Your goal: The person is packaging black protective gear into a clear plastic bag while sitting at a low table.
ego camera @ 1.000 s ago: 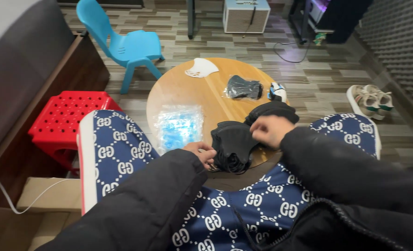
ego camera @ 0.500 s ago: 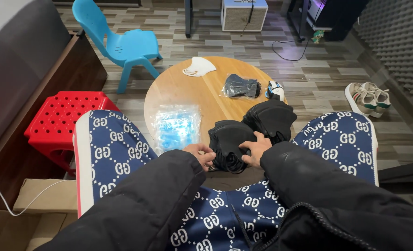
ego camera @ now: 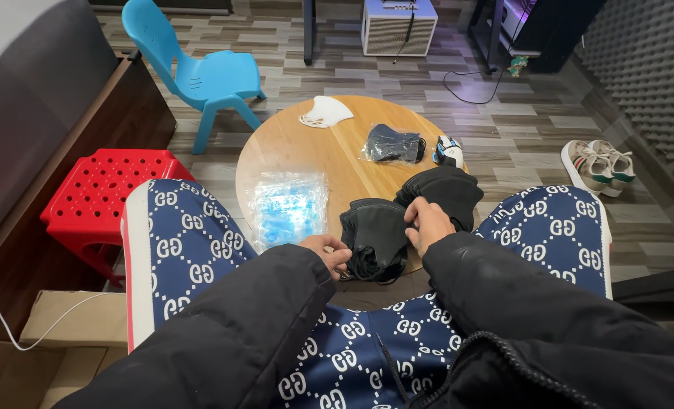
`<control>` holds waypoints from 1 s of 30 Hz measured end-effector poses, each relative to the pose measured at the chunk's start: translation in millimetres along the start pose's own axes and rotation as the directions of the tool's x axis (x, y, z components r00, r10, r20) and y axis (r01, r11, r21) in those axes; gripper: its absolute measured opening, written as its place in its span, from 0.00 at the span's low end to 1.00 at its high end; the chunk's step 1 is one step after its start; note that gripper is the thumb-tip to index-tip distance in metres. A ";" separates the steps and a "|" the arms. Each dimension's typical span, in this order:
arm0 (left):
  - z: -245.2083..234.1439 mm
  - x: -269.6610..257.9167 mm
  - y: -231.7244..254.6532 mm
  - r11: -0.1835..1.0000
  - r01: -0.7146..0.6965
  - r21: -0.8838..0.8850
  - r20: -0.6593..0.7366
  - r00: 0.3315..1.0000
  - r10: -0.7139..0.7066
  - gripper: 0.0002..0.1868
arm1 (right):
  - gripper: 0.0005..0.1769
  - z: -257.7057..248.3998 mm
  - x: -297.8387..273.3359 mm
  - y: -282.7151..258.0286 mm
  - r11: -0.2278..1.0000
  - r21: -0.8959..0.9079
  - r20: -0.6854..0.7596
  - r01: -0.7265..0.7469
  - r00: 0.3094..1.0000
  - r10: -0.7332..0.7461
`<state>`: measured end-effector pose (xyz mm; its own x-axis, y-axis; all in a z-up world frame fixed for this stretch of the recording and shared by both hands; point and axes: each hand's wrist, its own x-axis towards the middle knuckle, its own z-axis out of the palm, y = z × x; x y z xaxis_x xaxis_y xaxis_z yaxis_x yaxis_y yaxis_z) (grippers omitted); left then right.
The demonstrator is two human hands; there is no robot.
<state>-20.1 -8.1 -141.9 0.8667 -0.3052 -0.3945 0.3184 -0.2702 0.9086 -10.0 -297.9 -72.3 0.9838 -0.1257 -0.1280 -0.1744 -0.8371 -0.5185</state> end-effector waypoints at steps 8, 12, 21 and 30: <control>-1.8 -3.3 11.7 0.997 -0.038 0.070 -0.042 0.998 0.041 0.23 | 0.13 3.0 20.8 20.0 0.988 0.070 -0.090 -0.135 0.986 0.142; -3.6 -7.8 14.2 0.996 -0.046 0.073 -0.044 0.998 0.049 0.23 | 0.10 3.2 25.4 22.2 0.989 0.059 -0.129 -0.137 0.981 0.144; -1.7 -17.3 42.1 0.993 -0.033 0.112 -0.139 0.989 0.048 0.33 | 0.09 -19.7 20.9 14.1 0.977 0.195 -0.208 -0.085 0.970 0.126; 26.3 -71.9 122.4 0.987 -0.066 -0.147 -0.081 0.995 0.054 0.55 | 0.18 -8.5 13.5 -3.3 0.807 0.572 0.113 -0.144 0.989 0.096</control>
<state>-53.4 -43.2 -5.9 0.9110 -0.2443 -0.3322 0.3137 -0.1122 0.9429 4.2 -301.4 -65.2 0.9513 -0.1448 -0.2720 -0.3065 -0.3528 -0.8841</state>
